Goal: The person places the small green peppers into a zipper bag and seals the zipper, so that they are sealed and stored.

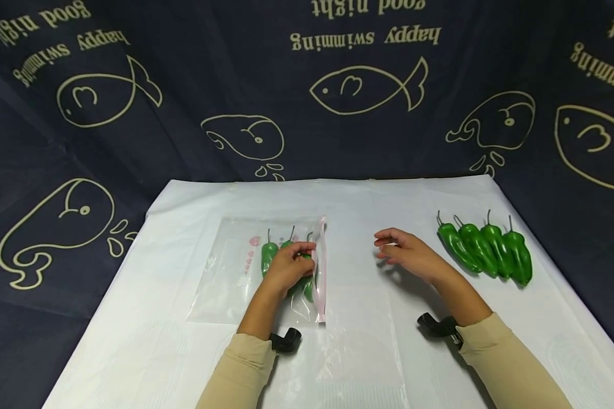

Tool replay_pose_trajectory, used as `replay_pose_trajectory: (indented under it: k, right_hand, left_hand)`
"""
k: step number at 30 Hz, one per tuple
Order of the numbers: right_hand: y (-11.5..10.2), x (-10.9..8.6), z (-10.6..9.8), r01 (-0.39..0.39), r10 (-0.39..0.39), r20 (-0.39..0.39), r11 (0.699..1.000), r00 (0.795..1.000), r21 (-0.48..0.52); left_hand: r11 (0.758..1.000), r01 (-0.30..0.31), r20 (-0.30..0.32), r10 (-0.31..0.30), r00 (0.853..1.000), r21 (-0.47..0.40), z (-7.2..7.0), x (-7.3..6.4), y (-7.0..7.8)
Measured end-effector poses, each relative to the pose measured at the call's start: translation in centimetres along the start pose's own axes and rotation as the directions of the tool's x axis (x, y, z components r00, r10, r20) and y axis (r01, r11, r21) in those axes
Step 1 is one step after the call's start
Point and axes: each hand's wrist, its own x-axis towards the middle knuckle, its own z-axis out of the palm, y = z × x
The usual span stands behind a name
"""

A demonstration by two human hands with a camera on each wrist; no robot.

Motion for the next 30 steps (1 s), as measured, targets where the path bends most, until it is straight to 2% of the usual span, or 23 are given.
replay_pose_trajectory:
  k: [3, 6, 11, 18, 30]
  right_hand:
    - [0.1, -0.5, -0.8, 0.004, -0.005, -0.019, 1.0, 1.0, -0.029]
    - [0.1, -1.1, -1.6, 0.009, -0.015, -0.053, 0.992, 0.998, -0.127]
    - [0.3, -1.8, -3.2, 0.009, -0.04, -0.095, 0.951, 0.995, -0.309]
    - [0.3, -2.4, -5.1, 0.005, -0.06, -0.121, 0.912, 0.991, -0.41]
    - [1.2, -3.3, -8.0, -0.069, -0.082, -0.248, 0.837, 0.965, -0.543]
  left_hand:
    - [1.0, 0.005, -0.002, -0.005, 1.0, 0.006, 0.0, 0.0, -0.1]
    - [1.0, 0.011, -0.007, -0.011, 1.0, 0.017, -0.1, 0.1, -0.1]
    - [0.999, 0.026, -0.014, -0.026, 1.0, 0.036, -0.1, 0.1, 0.0]
    - [0.998, 0.034, -0.019, -0.033, 0.999, 0.047, -0.3, 0.0, -0.1]
    - [0.998, 0.028, 0.0, -0.028, 1.0, 0.062, -0.3, -0.1, 0.0]
